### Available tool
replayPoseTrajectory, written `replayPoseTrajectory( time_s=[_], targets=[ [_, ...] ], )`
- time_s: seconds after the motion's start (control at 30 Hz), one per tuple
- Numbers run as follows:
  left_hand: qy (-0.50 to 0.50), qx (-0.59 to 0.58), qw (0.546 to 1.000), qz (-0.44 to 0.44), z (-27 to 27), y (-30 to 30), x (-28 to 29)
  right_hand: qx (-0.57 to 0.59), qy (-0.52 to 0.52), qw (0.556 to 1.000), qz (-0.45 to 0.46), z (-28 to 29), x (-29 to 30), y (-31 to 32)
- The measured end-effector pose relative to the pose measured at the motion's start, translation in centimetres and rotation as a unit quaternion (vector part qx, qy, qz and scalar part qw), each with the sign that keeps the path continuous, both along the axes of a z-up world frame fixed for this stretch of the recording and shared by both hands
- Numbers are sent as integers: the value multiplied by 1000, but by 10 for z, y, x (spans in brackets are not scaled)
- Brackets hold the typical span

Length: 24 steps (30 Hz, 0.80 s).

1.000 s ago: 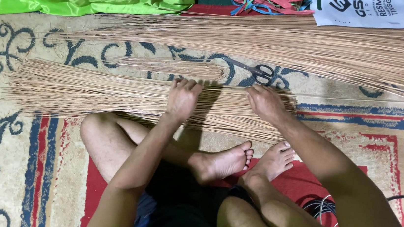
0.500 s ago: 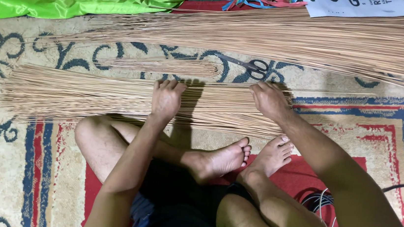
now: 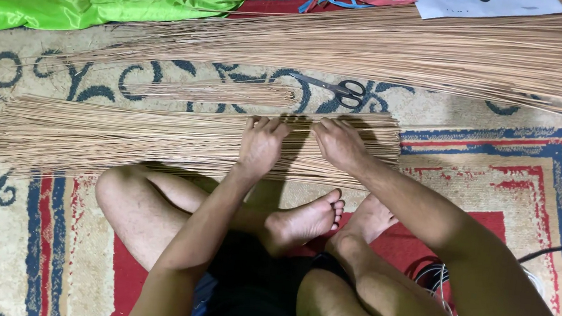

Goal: The person gathers thin wooden sticks into a bundle, aligning them by hand, and trimming the ends with scissors.

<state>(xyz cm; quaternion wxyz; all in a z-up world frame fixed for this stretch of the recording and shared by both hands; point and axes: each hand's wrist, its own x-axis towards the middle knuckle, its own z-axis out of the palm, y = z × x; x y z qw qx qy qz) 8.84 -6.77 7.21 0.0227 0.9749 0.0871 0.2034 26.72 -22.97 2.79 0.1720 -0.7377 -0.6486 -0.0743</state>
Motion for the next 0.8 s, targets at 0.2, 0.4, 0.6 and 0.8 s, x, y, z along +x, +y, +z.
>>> replayPoseTrajectory(
  time_s=[0.2, 0.4, 0.6, 0.8],
  targets=[
    [20, -16, 998, 59, -58, 65, -43, -24, -79, 996, -44, -28, 52, -45],
    [18, -15, 999, 48, -31, 35, -28, -28, -33, 998, -34, -38, 42, -40],
    [24, -52, 998, 15, -44, 19, -11, -19, -3, 999, -29, -20, 10, -23],
    [41, -41, 998, 40, -63, 40, -36, -58, -82, 994, -49, -29, 31, -47]
  ],
)
